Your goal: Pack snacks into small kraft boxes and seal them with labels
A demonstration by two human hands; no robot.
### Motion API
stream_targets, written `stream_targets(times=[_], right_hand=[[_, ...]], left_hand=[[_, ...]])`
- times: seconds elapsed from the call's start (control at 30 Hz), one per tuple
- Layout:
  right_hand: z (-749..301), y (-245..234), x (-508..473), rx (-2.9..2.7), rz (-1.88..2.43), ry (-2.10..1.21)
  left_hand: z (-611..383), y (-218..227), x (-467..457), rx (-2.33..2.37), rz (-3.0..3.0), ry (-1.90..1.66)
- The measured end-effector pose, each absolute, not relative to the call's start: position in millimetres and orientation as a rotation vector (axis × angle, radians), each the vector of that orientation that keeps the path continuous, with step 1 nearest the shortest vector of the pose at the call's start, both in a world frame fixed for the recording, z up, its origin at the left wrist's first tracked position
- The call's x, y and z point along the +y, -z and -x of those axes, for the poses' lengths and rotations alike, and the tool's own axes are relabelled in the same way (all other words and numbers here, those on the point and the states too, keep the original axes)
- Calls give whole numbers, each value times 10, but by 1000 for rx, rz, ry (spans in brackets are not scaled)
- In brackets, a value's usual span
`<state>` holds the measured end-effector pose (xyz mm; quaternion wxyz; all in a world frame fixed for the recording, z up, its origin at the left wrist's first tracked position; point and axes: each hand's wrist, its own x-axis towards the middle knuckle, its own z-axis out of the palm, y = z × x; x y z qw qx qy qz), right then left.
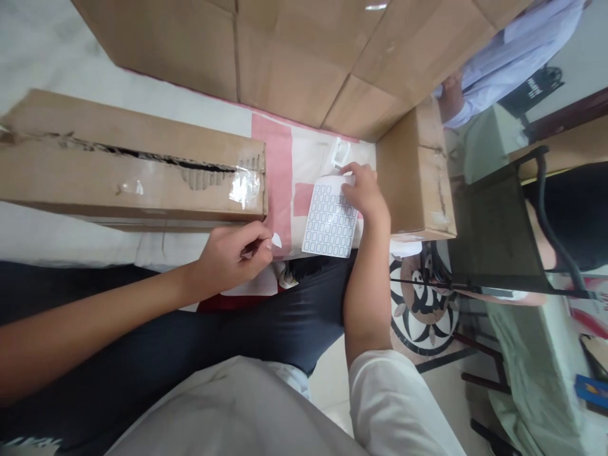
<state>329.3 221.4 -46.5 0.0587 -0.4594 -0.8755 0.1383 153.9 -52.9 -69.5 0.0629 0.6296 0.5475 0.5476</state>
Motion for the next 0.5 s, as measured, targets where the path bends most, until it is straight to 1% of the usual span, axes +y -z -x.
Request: stream_targets(times=[0.17,0.23,0.3,0.37,0.5], right_hand=[[-3229,629,2283,-2379,1852,-305],[-3174,578,2217,-2288,1823,-285],[-3090,432,2053,-2283,1529,-383],[-2991,224,1792,-2309,1127,-628],[-2833,-134,1198,-2439,353,-1469]], left_hand=[[-1523,584,-583,1649,-1906,-1697],[-1482,524,-592,1668,-1932,-1730],[-1405,452,-595,1695,-2044,-1764],[-1301,368,-595,1694,-2257,-1759],[-1092,222,-595,1619,-2656,-1635]])
